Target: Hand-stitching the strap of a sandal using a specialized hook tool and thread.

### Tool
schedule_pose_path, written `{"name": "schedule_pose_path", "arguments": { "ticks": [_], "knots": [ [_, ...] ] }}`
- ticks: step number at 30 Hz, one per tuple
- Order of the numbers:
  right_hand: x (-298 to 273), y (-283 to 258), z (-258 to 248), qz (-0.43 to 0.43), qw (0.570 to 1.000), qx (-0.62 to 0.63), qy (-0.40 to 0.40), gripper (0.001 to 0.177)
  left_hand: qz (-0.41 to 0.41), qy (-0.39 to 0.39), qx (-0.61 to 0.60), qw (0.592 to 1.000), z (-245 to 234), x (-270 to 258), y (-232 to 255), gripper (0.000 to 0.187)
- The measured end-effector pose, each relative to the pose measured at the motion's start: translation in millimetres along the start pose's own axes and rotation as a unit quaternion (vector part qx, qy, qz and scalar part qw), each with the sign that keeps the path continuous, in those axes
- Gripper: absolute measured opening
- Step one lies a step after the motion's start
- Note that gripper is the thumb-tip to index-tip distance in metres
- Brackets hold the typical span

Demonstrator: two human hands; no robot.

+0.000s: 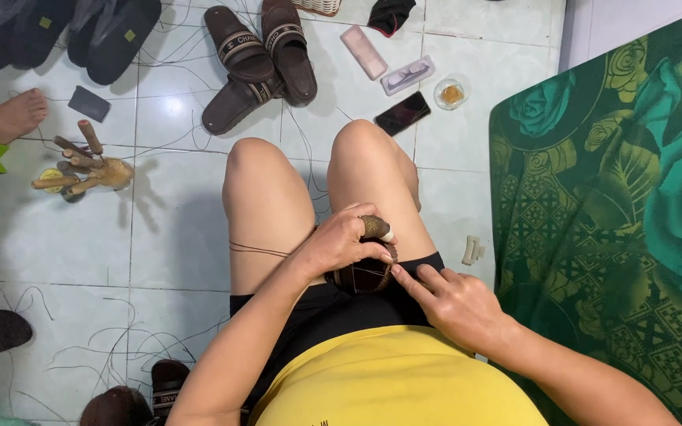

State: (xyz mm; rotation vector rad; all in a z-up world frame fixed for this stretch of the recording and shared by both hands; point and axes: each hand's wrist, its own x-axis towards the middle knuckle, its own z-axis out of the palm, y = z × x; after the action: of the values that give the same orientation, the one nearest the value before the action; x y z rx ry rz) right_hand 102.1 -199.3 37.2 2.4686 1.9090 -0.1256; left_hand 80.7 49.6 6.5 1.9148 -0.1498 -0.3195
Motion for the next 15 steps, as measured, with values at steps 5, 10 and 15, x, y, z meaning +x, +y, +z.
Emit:
{"name": "schedule_pose_path", "arguments": {
  "ticks": [5,10,15],
  "knots": [
    [1.0,-5.8,13.6,0.019,0.996,0.028,0.085,0.052,-0.014,-0.011,-0.031,0.999,-0.8,-0.3,-0.5,0.009],
    [5.4,-6.5,19.8,0.019,0.986,0.027,0.165,0.043,0.059,0.059,-0.032,0.996,11.3,-1.8,-21.6,0.037],
    [15.5,-1.2,7.3,0.013,0.98,0.036,0.194,0.037,0.067,0.06,-0.045,0.995,8.5,-0.5,-24.0,0.033]
  ]
}}
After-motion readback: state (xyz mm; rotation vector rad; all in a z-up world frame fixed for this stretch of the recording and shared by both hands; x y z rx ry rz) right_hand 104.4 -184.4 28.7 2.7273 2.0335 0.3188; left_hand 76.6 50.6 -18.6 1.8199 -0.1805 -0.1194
